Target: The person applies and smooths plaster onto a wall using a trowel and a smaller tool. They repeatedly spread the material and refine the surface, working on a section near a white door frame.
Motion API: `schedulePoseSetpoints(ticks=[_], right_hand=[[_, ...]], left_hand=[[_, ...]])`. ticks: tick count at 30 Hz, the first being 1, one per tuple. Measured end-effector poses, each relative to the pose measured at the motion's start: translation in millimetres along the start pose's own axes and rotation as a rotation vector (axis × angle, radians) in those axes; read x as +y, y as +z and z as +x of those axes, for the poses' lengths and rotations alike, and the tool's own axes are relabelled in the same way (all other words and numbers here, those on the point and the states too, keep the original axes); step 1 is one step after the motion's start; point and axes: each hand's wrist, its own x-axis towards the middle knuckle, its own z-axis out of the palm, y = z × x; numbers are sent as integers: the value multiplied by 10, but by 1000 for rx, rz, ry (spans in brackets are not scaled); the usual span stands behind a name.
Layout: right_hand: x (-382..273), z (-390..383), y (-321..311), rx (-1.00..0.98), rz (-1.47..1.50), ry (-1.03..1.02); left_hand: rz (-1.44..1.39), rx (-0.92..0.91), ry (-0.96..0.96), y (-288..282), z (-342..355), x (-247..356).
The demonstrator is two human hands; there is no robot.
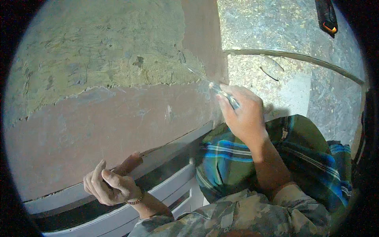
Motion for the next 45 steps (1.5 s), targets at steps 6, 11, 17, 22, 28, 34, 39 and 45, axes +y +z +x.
schedulePoseSetpoints(ticks=[6,11,17,22,28,34,39,45], right_hand=[[184,-110,92,-29,-65,-101],[-6,-15,11,93,79,-246],[-57,116,-26,31,-27,-101],[71,65,60,14,-19,-208],[-216,73,-314,-66,-42,9],[16,320,41,-36,-97,-29],[238,234,96,4,38,-29],[92,434,124,64,41,-36]], left_hand=[[46,-61,-82,-3,-17,53],[92,-62,-59,14,12,78],[102,-105,-66,8,22,64],[100,-124,-45,-8,23,66],[111,-116,-63,5,12,73],[103,-125,-15,-9,20,54],[88,-83,-61,18,-20,53],[124,-156,-74,-53,-16,35]])
